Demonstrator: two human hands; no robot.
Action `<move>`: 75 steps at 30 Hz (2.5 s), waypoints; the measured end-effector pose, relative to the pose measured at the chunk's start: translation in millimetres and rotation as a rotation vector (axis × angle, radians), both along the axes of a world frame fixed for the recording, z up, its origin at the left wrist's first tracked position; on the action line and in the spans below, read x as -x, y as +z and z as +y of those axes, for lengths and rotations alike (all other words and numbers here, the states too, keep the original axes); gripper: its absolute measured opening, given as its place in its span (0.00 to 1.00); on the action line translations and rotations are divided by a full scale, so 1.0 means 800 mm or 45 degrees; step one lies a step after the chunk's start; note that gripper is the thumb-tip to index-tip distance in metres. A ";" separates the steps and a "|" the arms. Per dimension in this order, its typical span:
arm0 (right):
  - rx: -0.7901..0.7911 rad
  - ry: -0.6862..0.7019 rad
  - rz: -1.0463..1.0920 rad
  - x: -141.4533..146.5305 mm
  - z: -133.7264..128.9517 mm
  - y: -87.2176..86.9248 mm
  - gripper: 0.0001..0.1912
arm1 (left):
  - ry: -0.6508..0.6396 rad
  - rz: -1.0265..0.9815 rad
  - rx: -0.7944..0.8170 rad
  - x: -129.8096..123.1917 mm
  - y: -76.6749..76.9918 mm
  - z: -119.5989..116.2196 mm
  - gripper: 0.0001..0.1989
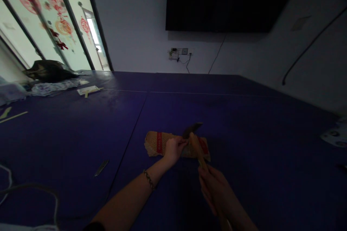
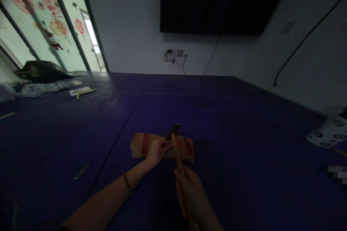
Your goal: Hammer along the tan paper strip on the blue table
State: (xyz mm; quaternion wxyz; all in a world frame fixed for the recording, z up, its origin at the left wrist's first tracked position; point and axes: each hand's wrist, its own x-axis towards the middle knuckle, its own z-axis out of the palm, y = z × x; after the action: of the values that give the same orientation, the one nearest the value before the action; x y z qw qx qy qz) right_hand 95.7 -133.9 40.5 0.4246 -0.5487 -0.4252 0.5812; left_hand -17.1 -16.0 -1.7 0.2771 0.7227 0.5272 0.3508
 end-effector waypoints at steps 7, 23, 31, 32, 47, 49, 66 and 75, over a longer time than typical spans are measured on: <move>0.020 -0.050 -0.215 0.010 -0.005 -0.002 0.20 | -0.003 0.001 0.017 -0.001 0.004 0.000 0.08; -0.014 -0.088 -0.174 0.017 -0.005 0.006 0.18 | -0.035 -0.003 0.007 0.001 0.001 0.001 0.08; 0.009 -0.093 -0.205 0.013 -0.004 0.002 0.18 | -0.033 -0.010 0.008 0.001 0.000 0.002 0.08; 0.014 -0.102 -0.221 0.013 -0.004 0.001 0.17 | -0.034 -0.009 0.004 0.001 0.000 0.002 0.09; -0.023 -0.068 -0.250 0.015 -0.007 0.004 0.18 | -0.027 0.029 0.048 0.001 0.000 0.002 0.10; -0.075 -0.087 -0.190 0.008 -0.010 0.007 0.19 | -0.031 0.017 0.044 0.001 0.000 0.002 0.09; -0.256 -0.065 0.641 -0.080 0.055 -0.063 0.16 | -0.015 0.275 0.098 0.005 0.015 0.003 0.17; -0.169 0.079 0.802 -0.086 0.074 -0.083 0.16 | -0.030 0.145 0.067 0.023 0.056 0.001 0.28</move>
State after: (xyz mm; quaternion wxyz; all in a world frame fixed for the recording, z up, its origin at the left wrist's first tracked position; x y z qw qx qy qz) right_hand 164.9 -74.7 -26.0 0.5524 -0.2998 -0.3264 0.7060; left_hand -35.7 -15.5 43.0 0.2695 0.7401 0.5426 0.2919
